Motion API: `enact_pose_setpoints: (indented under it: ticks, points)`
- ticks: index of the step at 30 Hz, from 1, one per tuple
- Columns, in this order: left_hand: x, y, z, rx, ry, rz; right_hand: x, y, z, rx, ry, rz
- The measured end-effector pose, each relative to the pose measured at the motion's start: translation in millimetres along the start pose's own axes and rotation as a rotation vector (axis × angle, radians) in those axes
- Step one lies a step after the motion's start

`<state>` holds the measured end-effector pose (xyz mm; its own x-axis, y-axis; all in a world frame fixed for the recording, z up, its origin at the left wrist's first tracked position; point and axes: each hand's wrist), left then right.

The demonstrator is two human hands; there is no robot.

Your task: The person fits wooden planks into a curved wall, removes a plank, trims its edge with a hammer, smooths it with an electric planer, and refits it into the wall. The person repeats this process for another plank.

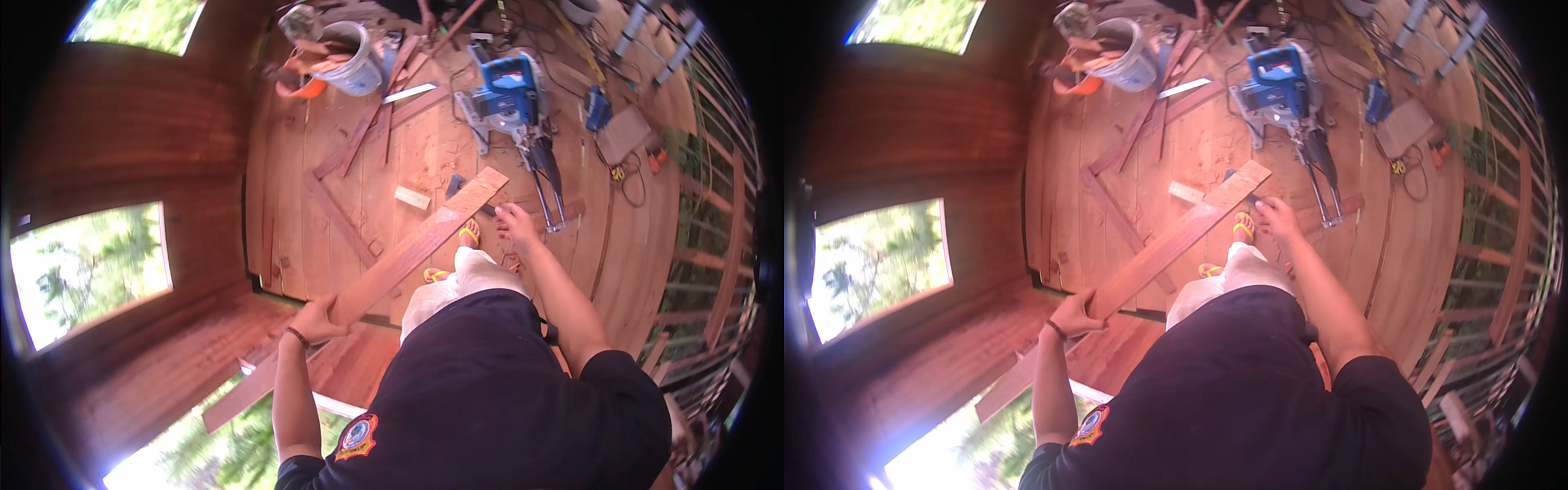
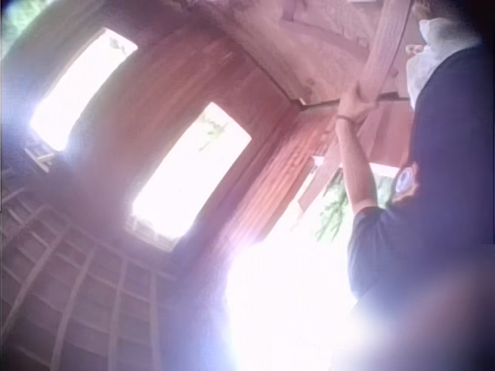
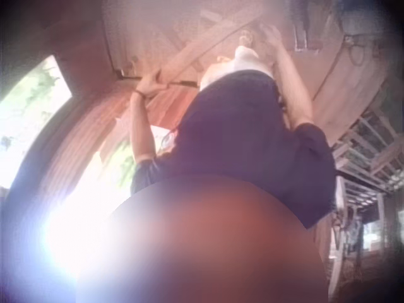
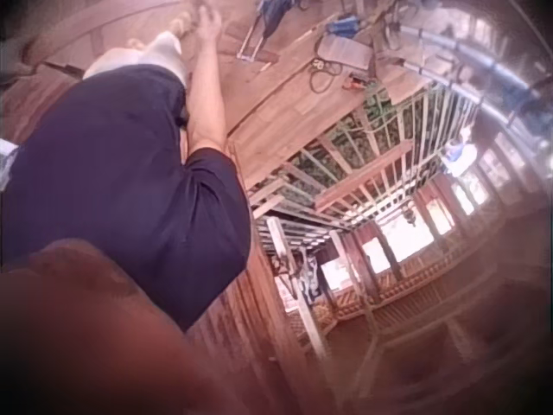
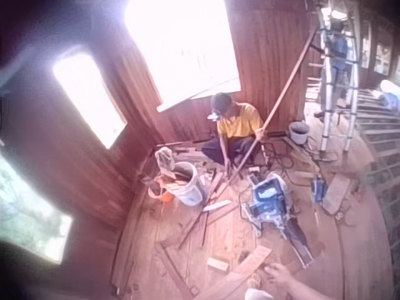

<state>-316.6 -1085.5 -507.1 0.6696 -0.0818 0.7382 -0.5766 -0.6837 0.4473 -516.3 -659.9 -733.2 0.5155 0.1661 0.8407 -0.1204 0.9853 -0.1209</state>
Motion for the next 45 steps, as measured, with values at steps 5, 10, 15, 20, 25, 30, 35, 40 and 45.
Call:
enact_pose_setpoints:
  ticks: [5,10,15,20,25,30,35,40,45]
  points:
    - [-44,9,6,0.407,-0.069,0.234,29,18,19,-0.299,0.131,0.038]
    - [-95,6,-10,0.512,0.010,0.442,68,53,-6,-0.318,0.258,-0.154]
    - [-135,-34,-37,0.447,-0.111,0.476,135,99,-119,-0.495,0.176,-0.347]
    - [-164,-83,-114,0.432,-0.172,0.319,181,165,-245,-0.573,-0.099,-0.697]
    - [-208,-143,-195,-0.002,-0.336,0.093,224,237,-351,-0.566,-0.352,-0.764]
    - [-282,-243,-277,-0.072,-0.234,-0.028,260,364,-389,-0.537,-0.309,-0.681]
    - [-320,-329,-344,0.164,-0.276,0.007,303,497,-382,-0.770,-0.296,-0.853]
    - [-323,-397,-372,0.265,-0.142,-0.189,316,622,-331,-0.608,-0.302,-0.840]
    - [-328,-441,-382,0.162,0.082,-0.305,267,715,-231,-0.357,-0.191,-0.767]
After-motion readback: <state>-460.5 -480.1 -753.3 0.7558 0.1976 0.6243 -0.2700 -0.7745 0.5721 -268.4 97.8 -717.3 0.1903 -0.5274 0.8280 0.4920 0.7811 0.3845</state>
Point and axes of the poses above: each hand's wrist, its own x-axis away from the middle knuckle, its own y-axis out of the back of the hand, z = x × y, and after that the axes turned 7 degrees about -y, right-handed
